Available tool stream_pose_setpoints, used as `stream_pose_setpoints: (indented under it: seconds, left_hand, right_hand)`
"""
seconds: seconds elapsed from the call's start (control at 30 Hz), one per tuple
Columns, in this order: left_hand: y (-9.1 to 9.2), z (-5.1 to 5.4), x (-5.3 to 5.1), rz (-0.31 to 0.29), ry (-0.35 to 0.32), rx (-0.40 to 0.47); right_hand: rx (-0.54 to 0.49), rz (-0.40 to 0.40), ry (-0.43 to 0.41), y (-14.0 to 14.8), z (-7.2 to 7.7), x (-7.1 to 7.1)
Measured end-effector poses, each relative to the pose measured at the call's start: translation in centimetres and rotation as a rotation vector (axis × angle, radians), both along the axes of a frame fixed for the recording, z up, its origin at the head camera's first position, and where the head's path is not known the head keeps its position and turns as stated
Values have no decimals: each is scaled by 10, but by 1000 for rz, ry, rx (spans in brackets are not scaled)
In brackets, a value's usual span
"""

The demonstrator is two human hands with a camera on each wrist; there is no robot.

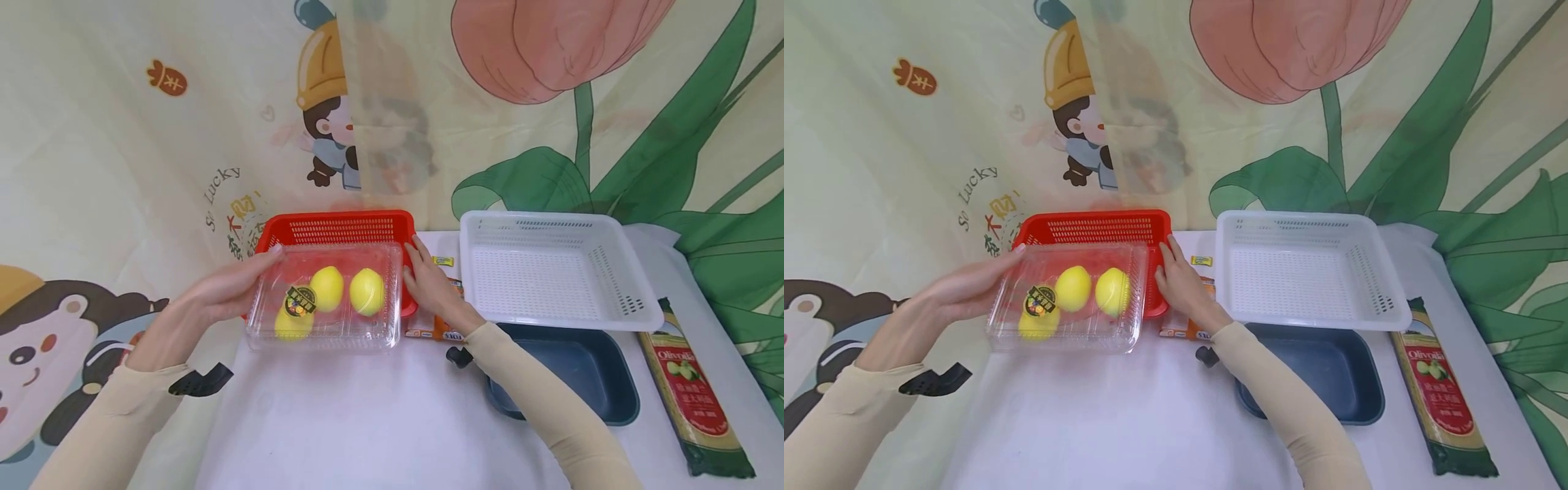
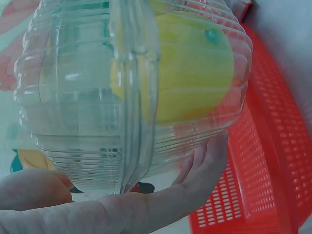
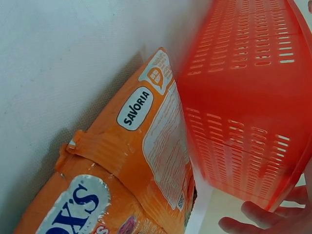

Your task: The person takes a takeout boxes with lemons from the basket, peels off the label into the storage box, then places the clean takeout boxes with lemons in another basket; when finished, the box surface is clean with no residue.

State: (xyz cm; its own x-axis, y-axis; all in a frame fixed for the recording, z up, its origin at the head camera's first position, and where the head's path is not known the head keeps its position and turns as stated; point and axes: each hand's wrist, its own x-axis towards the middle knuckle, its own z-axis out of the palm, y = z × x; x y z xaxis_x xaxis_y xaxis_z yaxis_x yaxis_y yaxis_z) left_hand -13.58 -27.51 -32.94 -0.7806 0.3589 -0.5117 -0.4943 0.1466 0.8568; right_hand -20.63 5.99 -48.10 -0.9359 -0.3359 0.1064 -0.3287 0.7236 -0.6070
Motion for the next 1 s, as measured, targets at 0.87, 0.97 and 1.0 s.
stream_pose_setpoints:
  seconds: [0.87, 0.97, 1.0]
  left_hand:
    - [4, -49, 84, 7, -13, -98]
    - [4, -60, 93, 24, -29, -121]
    - [4, -64, 96, 31, -37, -127]
  right_hand:
    - [-6, -5, 8, 0, -3, -2]
    - [-13, -8, -6, 0, -3, -2]
    - [-14, -9, -8, 0, -3, -1]
